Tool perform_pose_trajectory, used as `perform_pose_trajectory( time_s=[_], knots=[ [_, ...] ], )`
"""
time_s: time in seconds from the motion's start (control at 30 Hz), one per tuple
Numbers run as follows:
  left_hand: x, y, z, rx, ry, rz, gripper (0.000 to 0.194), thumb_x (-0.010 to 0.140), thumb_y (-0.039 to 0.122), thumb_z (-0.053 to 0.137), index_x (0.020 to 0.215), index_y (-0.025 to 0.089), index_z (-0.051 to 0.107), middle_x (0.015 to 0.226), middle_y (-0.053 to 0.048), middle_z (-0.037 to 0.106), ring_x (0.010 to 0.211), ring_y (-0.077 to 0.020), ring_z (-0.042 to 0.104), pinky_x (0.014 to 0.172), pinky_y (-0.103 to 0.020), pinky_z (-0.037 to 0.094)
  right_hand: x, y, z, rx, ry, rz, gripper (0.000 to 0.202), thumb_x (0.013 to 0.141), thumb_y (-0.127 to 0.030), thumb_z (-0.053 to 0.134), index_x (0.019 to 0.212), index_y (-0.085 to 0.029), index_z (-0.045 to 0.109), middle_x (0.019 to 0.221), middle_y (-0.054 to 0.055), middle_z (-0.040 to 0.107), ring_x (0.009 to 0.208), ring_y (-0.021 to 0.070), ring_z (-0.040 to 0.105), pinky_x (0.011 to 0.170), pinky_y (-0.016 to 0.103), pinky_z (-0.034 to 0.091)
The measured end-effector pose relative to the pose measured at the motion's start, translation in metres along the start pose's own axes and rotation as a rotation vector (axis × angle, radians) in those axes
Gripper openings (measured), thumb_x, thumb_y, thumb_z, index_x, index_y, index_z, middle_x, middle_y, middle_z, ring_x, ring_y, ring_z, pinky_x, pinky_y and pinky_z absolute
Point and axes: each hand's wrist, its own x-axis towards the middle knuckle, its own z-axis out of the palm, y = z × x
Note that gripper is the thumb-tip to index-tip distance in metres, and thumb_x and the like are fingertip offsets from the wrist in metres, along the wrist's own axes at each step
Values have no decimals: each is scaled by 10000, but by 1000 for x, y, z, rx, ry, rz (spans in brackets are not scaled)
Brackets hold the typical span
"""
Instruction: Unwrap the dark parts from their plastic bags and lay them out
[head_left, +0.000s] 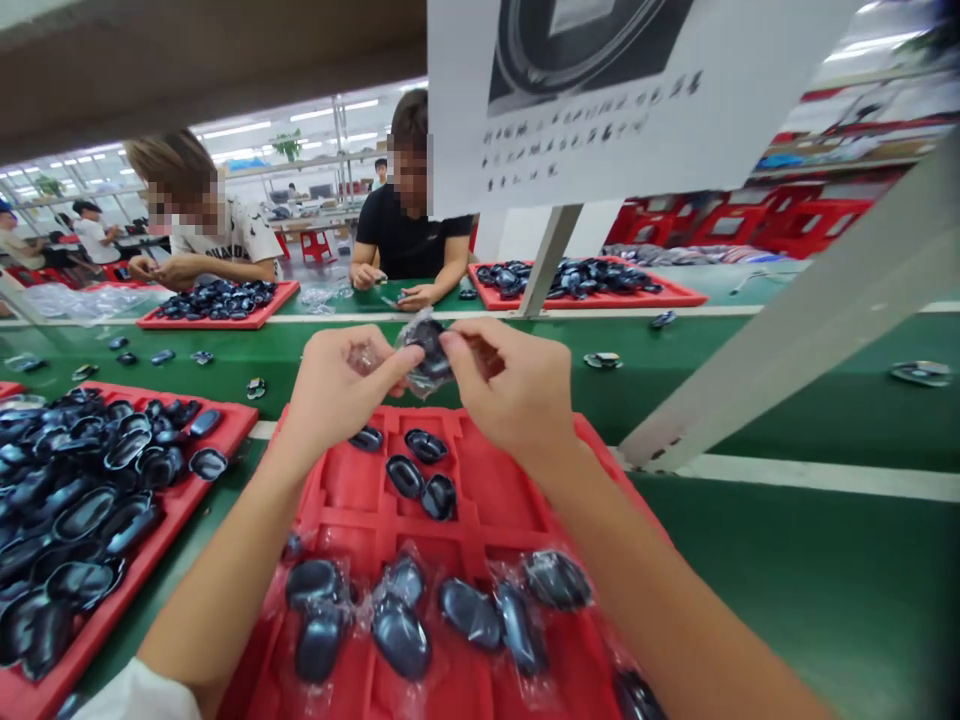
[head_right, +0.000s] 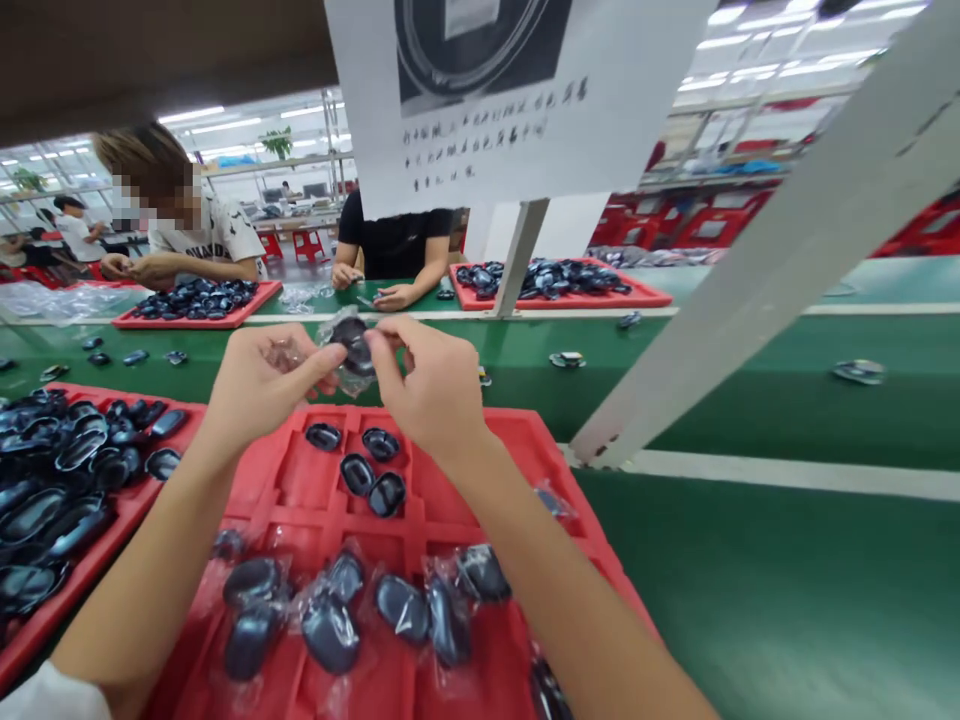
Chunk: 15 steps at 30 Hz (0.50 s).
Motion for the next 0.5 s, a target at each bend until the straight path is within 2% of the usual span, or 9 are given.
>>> perform_pose_trajectory(
  time_s=[0.1,0.17,0.23,0.33,0.37,0.43,0.5],
  knots=[
    [1,-3,-1,4,-124,-33,371,879,357,701,569,202,568,569,-19,697,510,-145,628,507,-245,461,0,13,9,-64,75,165,303,999,-325,438,873,-177,672,649,33,639,557,159,545,608,285,380],
    [4,-9,-5,-21,-151,-62,354,875,319,685,578,208,528,585,-10,682,511,-147,617,489,-247,447,3,24,8,-93,-15,264,286,987,-283,450,823,-173,658,636,35,641,560,156,550,610,282,380],
    [8,-16,-10,-46,-63,-44,266,830,246,708,638,210,527,669,-17,690,601,-172,658,521,-253,472,7,32,4,-134,-273,291,253,944,-232,510,749,-172,658,619,32,642,573,151,553,611,277,372],
    [15,-24,-16,-127,80,-17,168,767,137,716,803,211,569,793,-31,692,798,-223,714,637,-289,535,6,29,5,-117,-802,146,195,896,-183,580,748,-179,705,688,26,695,619,146,586,616,264,374],
    [17,-25,-18,-154,104,-18,177,764,122,707,854,210,583,803,-31,685,821,-227,716,668,-304,546,4,25,7,-95,-931,81,176,894,-173,584,788,-186,724,740,27,720,648,149,607,622,261,385],
    [20,-26,-19,-184,146,-28,150,784,128,683,887,205,605,767,-21,653,771,-210,701,683,-318,553,-5,11,13,-71,-1044,-19,153,894,-158,591,864,-194,737,858,39,751,736,168,652,654,262,418],
    [22,-25,-20,-192,180,-47,49,825,167,651,835,202,617,676,-1,599,644,-174,645,633,-312,540,-17,-4,19,-46,-1065,-99,121,878,-148,625,855,-194,735,916,51,757,810,190,676,688,273,452]
  ],
)
